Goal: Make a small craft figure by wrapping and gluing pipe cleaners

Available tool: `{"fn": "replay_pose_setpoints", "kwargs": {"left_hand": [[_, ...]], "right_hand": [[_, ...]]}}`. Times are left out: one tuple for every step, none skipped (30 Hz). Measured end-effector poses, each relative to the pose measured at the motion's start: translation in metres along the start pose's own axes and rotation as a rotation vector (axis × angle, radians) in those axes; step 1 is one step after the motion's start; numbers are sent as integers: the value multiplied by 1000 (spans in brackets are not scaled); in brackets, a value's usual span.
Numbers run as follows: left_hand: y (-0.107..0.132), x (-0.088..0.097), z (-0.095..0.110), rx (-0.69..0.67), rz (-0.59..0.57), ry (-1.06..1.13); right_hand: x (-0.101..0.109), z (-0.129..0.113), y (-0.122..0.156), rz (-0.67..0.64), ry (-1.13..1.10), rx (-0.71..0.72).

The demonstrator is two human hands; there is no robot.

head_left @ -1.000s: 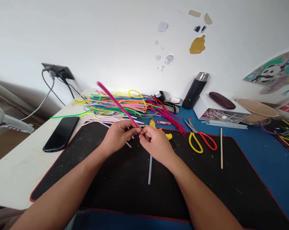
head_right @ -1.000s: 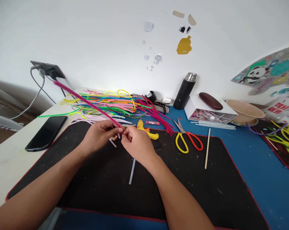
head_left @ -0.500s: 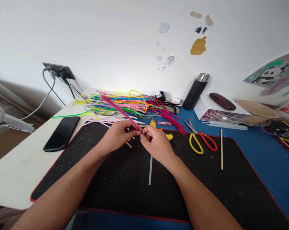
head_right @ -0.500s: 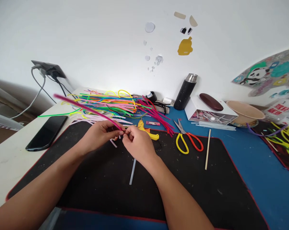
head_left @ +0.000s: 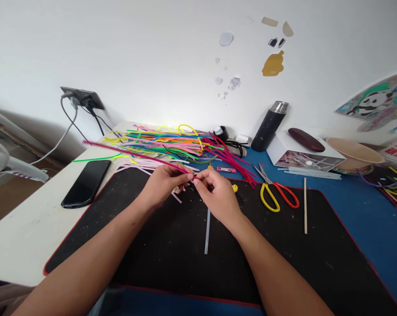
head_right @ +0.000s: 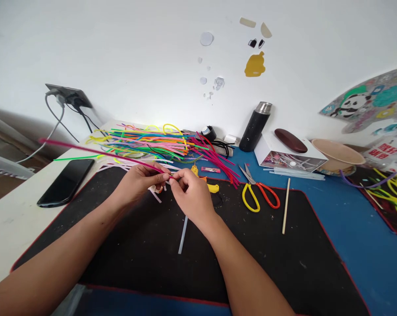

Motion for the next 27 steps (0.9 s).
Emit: {"fn": "replay_pose_setpoints", "kwargs": {"left_hand": [[0, 0, 0, -2, 9, 24], [0, 0, 0, -2, 18, 42], [0, 1, 0, -1, 24, 55], [0, 1, 0, 1, 26, 62], [0, 0, 0, 3, 22, 65], [0, 0, 1, 3, 18, 66], [0, 0, 1, 2, 15, 67], [0, -1, 2, 0, 13, 70], [0, -1, 2, -1, 10, 73], [0, -2, 2, 1, 8, 75], [0, -2, 2, 6, 4, 74], [1, -3, 1, 11, 0, 71], [1, -2, 1, 16, -5, 67], [0, -2, 0, 21, -12, 64], [0, -2, -1, 24, -20, 62], [0, -1, -2, 29, -28, 60], [0, 0, -3, 34, -29, 57], [-1, 1, -4, 39, -24, 51], [-1, 3, -4, 41, -11, 42], [-1, 5, -4, 42, 6, 29], [-1, 6, -4, 41, 23, 11], [-1, 7, -3, 38, 37, -8], [-1, 8, -2, 32, 45, -30], [-1, 8, -1, 24, 49, -56], [0, 9, 0, 12, 51, -82], [0, 9, 1, -2, 53, -108], [0, 9, 2, -17, 55, -133]], "right_hand": [[0, 0, 0, 0, -6, 1], [0, 1, 0, 0, -14, 0], [-1, 1, 1, 1, -24, 0], [-1, 2, 1, 1, -35, -1], [-1, 3, 1, 2, -48, -2], [-1, 3, 1, 3, -61, -6], [-1, 4, 1, 7, -73, -12], [-1, 4, 1, 7, -82, -18], [-1, 4, 1, 6, -87, -22], [-1, 4, 1, 3, -89, -25], [-1, 4, 1, 1, -88, -25], [-2, 4, 1, -3, -86, -24], [-2, 4, 1, -4, -85, -20], [-2, 4, 1, -3, -88, -16], [-2, 4, 1, 0, -93, -13], [-1, 4, 1, 2, -100, -11], [-1, 4, 0, 4, -106, -11], [-1, 4, 0, 6, -110, -11], [0, 4, 0, 9, -111, -13], [0, 4, 0, 10, -110, -14], [0, 3, 0, 13, -108, -15], [1, 3, 0, 16, -105, -16], [1, 2, 0, 17, -103, -19], [2, 2, 0, 18, -100, -22], [2, 2, 0, 17, -96, -25], [2, 2, 0, 15, -89, -28], [2, 3, 0, 13, -80, -28]]}}
Point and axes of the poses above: each hand's wrist, its own y-axis away from the middle knuckle, its own x-axis out of the back of the hand, z = x × y, the point moved 5 cm from there along -y, towards the middle knuckle, and after that the axes turned 3 degrees about y, right-handed, at the moved point
